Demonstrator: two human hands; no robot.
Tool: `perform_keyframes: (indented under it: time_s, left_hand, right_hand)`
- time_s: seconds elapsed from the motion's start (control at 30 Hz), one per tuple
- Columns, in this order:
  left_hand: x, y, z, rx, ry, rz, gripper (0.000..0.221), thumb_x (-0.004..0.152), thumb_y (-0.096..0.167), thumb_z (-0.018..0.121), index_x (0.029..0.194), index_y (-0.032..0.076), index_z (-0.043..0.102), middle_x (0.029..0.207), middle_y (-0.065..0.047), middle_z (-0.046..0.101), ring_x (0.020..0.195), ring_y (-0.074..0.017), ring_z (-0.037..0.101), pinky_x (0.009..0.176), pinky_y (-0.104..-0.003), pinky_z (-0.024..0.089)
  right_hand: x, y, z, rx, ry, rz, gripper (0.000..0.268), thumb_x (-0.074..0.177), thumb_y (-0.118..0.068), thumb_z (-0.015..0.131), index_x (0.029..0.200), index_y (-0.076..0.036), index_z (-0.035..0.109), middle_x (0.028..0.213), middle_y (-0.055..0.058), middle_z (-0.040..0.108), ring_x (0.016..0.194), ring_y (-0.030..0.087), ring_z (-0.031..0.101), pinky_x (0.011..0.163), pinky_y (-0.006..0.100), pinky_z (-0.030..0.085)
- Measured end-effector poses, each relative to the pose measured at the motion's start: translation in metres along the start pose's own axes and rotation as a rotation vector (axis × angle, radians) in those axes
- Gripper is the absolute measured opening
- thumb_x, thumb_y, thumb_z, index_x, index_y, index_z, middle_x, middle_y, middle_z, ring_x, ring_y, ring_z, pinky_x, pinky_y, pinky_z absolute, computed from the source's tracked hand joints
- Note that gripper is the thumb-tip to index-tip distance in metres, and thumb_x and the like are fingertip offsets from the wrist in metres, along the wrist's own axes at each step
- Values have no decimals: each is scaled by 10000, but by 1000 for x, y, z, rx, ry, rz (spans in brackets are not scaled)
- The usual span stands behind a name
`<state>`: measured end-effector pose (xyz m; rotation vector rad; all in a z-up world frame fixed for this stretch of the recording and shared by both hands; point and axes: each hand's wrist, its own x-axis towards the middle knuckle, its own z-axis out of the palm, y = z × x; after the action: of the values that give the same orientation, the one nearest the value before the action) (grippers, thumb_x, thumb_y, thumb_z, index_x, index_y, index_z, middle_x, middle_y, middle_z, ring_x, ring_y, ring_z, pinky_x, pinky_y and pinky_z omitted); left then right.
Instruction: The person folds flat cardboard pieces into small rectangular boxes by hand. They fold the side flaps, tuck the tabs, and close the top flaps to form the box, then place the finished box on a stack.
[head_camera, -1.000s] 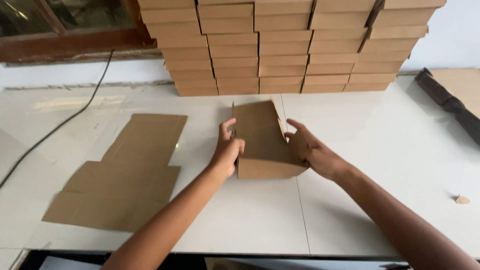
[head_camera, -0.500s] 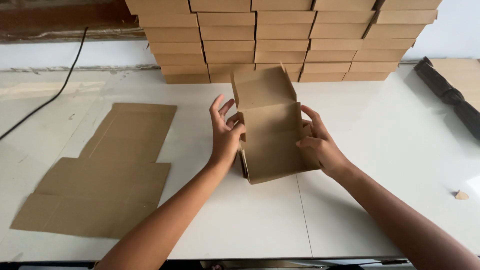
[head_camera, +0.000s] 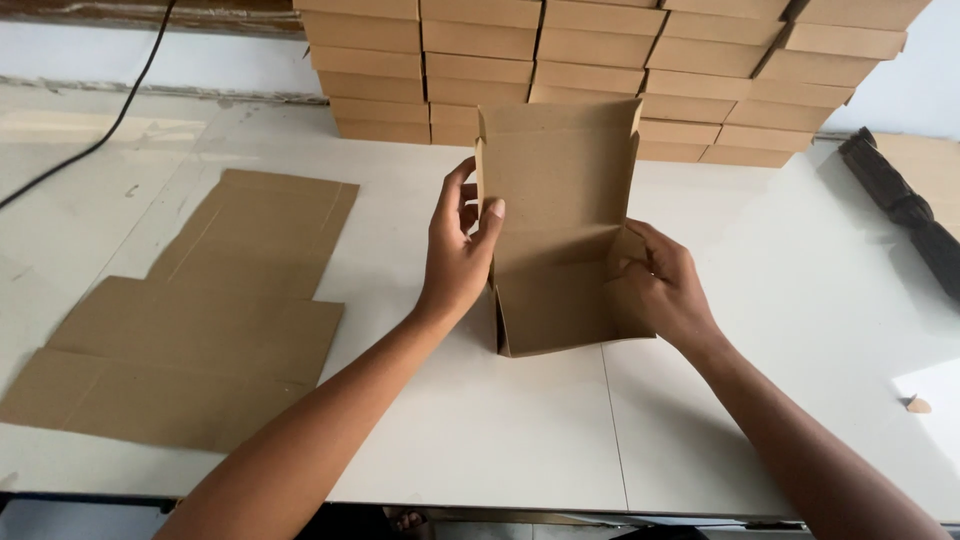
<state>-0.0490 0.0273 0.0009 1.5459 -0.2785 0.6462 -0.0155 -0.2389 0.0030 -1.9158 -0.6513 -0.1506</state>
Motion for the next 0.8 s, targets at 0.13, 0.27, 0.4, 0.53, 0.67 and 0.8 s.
perform_keyframes:
  time_s: [0.13, 0.27, 0.4, 0.53, 0.67, 0.8]
  left_hand:
    - [1, 1, 0, 104, 45, -13, 496, 1085, 184, 482, 1548, 70, 345, 1428, -175, 536, 1291, -333, 578, 1105, -621, 428]
    - [8, -23, -10, 108, 126, -69, 506, 1077, 143, 431, 1551, 30, 295, 1419, -258, 519, 1312, -414, 568, 1088, -637, 448]
    - [13, -40, -11, 76, 165, -109, 488, 1066, 151, 435, 1526, 22, 340, 1415, -259, 517, 1322, -425, 562, 1086, -627, 455]
    - [21, -110, -20, 61, 199, -219, 479, 1051, 111, 463, 1518, 40, 386, 1400, -212, 548, 1333, -368, 547, 1093, -592, 451]
    - [24, -140, -25, 10, 269, -407, 481, 1003, 126, 500, 1481, 78, 465, 1258, -129, 626, 1167, -250, 595, 992, -513, 490]
    - [30, -106, -20, -48, 232, -395, 454, 1027, 150, 512, 1478, 109, 486, 1239, -134, 655, 1165, -283, 631, 994, -512, 505]
  right_hand:
    - [-2, 0, 2, -7, -26, -6, 606, 859, 110, 436, 1444, 19, 566, 689, 78, 573, 887, 185, 632, 1028, 436, 458]
    - [-5, -33, 12, 25, -54, -82, 682, 835, 145, 421, 1502, 23, 498, 688, 93, 570, 1121, 265, 608, 1169, 568, 351]
    - [-11, -73, 24, 39, -70, -86, 663, 838, 166, 395, 1480, 48, 515, 699, 145, 636, 1283, 349, 584, 1199, 598, 304]
    - [-8, -65, 20, 83, -92, 3, 686, 838, 136, 373, 1503, 18, 493, 959, 236, 748, 1403, 394, 503, 1195, 575, 334]
    - [-9, -54, 22, 133, -86, 39, 697, 846, 127, 367, 1529, 12, 445, 1280, 288, 666, 1472, 424, 373, 1198, 597, 294]
    - [-9, -58, 26, 112, -72, 101, 684, 860, 79, 344, 1542, 36, 379, 1429, 329, 539, 1493, 463, 322, 1186, 613, 305]
